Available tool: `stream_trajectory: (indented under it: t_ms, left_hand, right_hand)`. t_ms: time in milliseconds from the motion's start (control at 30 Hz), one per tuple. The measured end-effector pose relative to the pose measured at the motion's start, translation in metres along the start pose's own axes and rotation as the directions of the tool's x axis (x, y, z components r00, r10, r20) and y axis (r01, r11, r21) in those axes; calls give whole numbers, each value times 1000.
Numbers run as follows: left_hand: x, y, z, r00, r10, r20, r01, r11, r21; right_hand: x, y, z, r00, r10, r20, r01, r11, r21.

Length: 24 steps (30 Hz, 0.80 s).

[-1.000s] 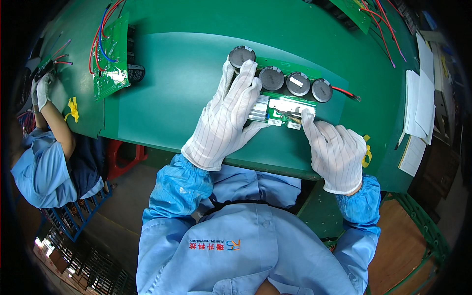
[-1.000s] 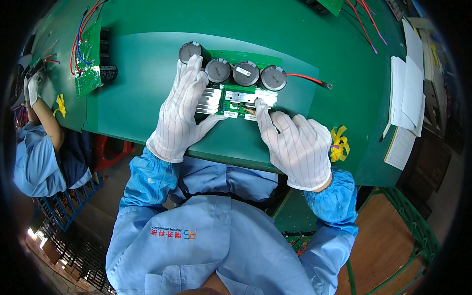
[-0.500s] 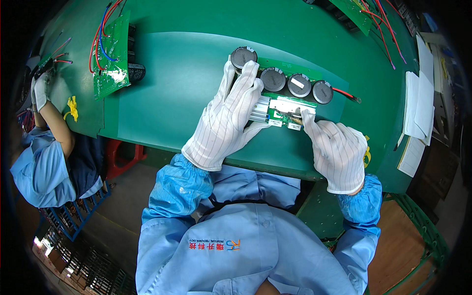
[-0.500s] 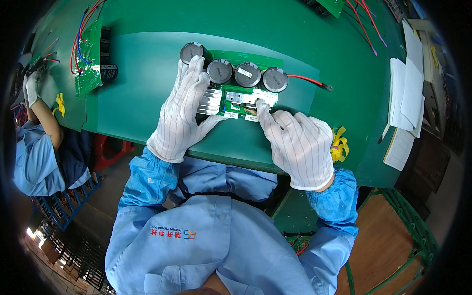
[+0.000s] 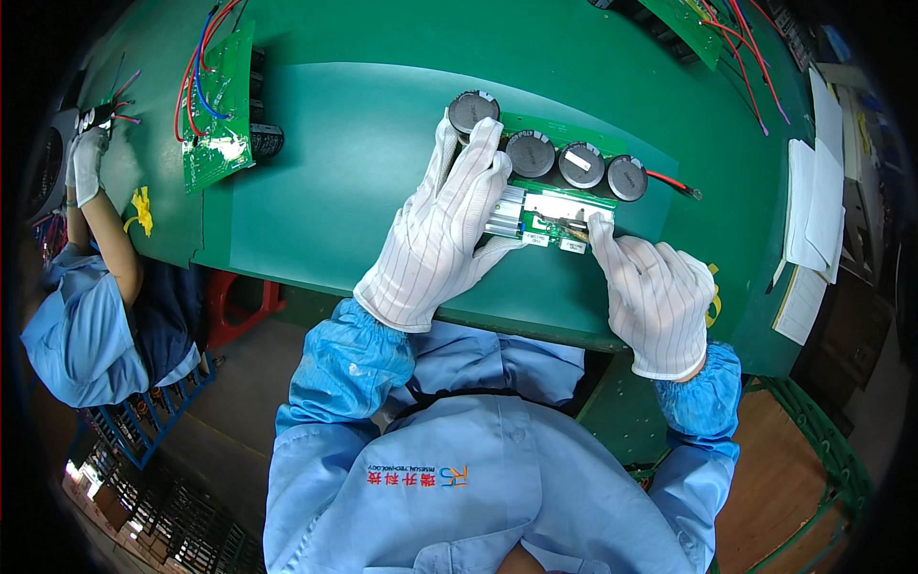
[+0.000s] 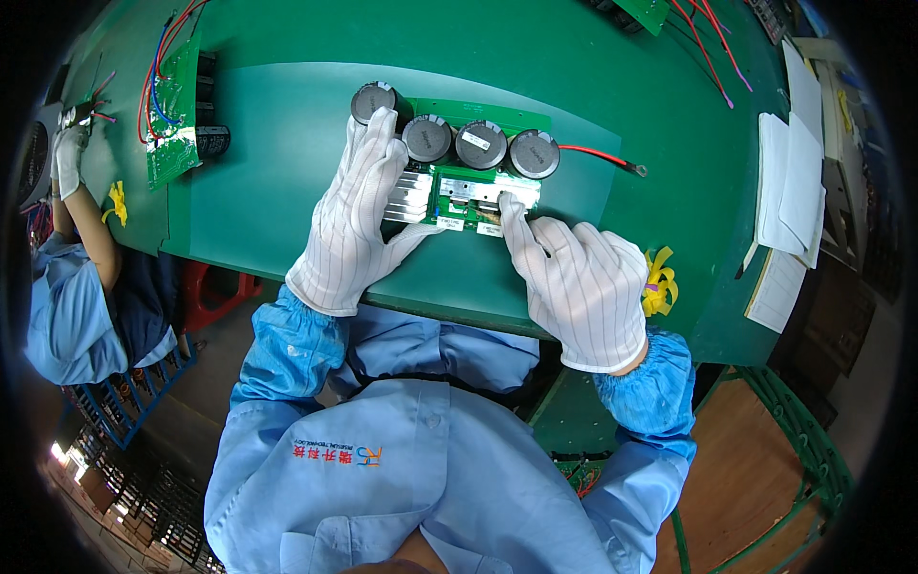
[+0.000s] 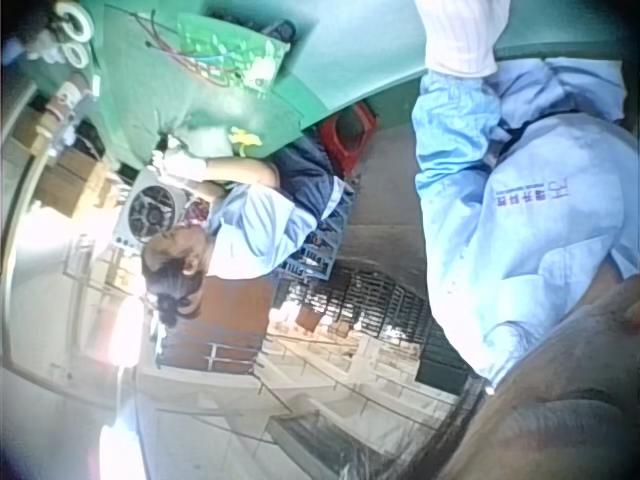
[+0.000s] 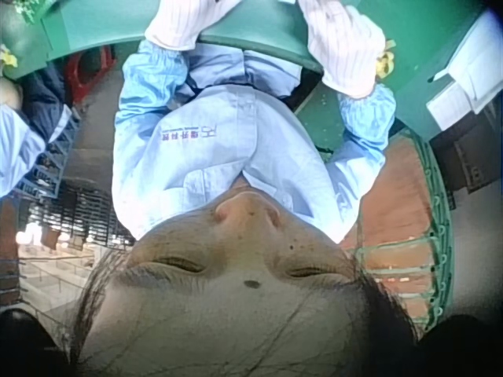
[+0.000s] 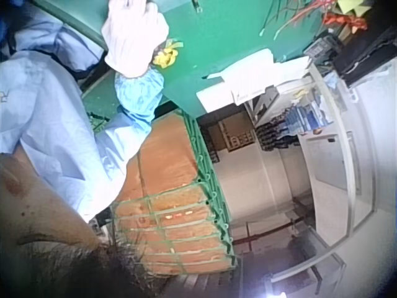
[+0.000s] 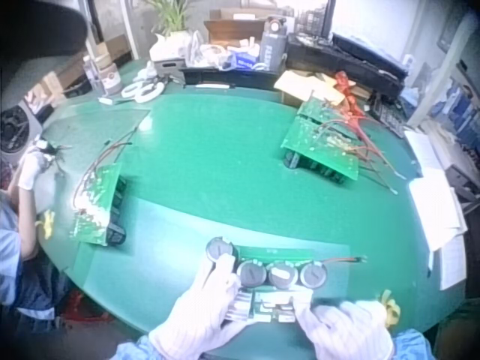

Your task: Applying a yellow adhesive or sealant to electronic components on green circuit boards using a small wooden applicator stick.

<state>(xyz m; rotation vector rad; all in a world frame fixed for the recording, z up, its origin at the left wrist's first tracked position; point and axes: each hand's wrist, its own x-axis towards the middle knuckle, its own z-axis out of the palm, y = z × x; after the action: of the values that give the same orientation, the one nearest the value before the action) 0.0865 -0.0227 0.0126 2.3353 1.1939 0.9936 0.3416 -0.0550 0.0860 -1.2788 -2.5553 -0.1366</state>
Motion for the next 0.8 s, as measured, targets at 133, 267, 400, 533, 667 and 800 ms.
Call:
stream_trajectory:
  t_ms: [133,267,400,533,667,800]
  left_hand:
    - [0,0,-1,1000,-15,25,15,1000,4]
    - [2,0,-2,1000,23,-1,-23,1000,-6]
    - [3,0,-3,999,41,-5,-41,999,-10]
    - [3,0,-3,999,35,-3,-35,999,-10]
    - [4,0,-2,1000,28,-1,-28,1000,-7]
    - [2,1,-3,1000,-9,4,9,1000,5]
  right_hand:
    - [2,-1,-4,999,23,49,-24,1000,12]
    - [2,0,-2,999,15,47,-17,999,32]
    - [2,1,-1,999,21,49,-25,997,67]
    - [1,1,-2,997,21,75,-25,998,56]
    - [0,0,-1,999,6,47,-6,1000,2]
    - [2,-1,-1,1000,-12,28,12,1000,-10]
